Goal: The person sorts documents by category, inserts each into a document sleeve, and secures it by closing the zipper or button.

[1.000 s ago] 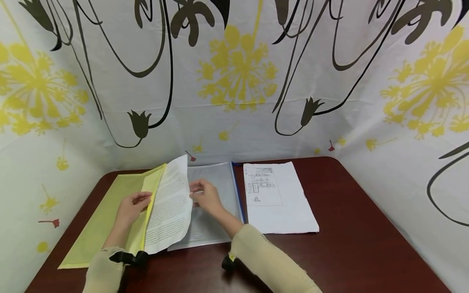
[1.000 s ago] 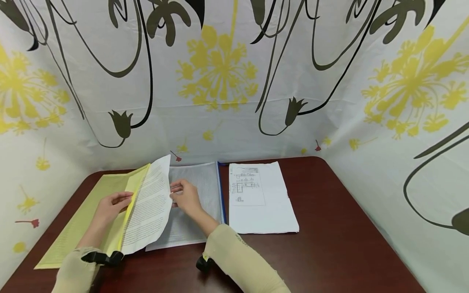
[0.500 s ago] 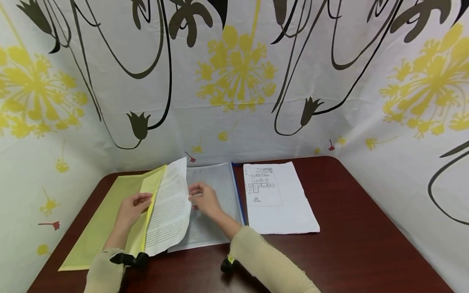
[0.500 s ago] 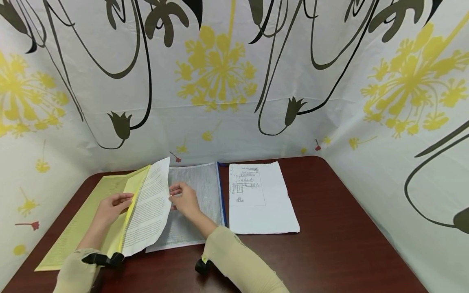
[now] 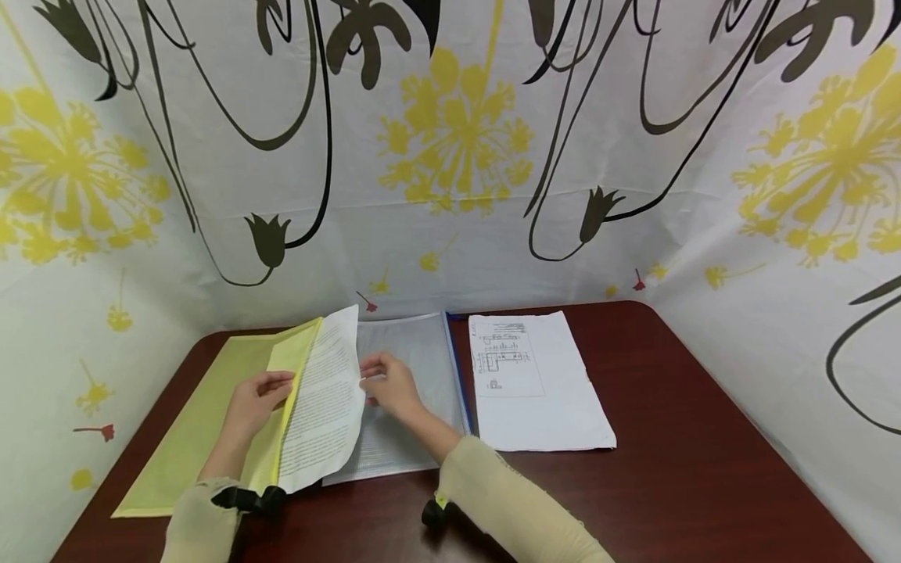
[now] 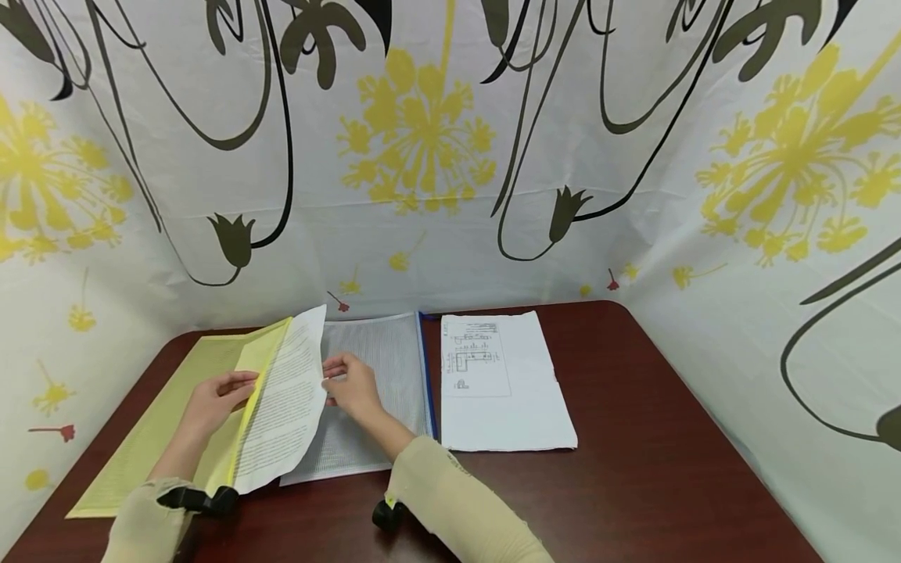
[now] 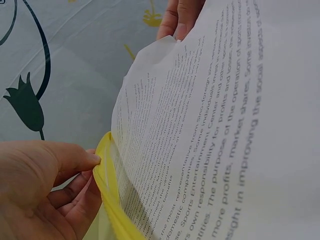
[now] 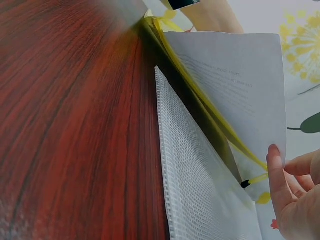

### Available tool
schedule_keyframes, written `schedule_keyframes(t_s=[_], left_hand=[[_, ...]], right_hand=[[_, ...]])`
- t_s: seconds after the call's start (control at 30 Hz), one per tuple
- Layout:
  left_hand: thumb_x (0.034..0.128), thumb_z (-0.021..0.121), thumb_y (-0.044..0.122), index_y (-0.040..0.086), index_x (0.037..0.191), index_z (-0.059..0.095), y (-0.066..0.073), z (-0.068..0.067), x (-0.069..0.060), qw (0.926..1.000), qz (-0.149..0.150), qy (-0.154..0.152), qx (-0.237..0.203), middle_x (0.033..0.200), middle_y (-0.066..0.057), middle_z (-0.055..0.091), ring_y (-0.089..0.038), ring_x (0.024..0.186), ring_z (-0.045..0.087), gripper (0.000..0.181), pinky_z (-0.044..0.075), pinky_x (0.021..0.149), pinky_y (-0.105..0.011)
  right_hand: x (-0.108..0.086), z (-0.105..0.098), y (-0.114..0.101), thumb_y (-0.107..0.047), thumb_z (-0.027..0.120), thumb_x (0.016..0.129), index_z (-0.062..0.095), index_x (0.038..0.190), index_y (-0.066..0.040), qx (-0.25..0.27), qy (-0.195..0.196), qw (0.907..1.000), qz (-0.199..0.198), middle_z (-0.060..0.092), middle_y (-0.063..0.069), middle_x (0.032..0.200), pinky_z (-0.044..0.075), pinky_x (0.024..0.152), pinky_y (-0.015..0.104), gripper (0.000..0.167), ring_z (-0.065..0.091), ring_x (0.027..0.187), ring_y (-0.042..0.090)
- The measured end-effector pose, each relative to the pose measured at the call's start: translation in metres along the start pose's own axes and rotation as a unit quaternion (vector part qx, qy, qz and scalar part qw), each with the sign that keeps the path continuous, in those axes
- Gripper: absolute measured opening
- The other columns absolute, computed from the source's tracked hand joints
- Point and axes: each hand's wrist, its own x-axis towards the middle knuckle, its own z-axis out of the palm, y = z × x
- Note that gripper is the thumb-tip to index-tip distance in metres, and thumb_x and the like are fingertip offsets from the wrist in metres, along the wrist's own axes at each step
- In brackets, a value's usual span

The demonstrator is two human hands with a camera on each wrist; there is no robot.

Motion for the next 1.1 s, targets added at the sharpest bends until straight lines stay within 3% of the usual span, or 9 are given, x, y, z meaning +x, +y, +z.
schedule_keyframes(t_s=[1.1], left_hand=[[0.1003,0.058,0.013,-0.007,0.129,0.059,0.000,0.000,0.001,0.9999,0.009,0.004,-0.011,0.118,-0.024,0.065,0.011,0.080,0.057,0.035,0.054,0.074,-0.012]], right_hand=[[-0.002,0.014,0.004,0.007,0.065,0.087,0.064,0.110,0.000,0.008,-0.005,0.9998,-0.017,0.070,0.012,0.100,0.060,0.057,0.028,0.025,0.062,0.065,0.007]])
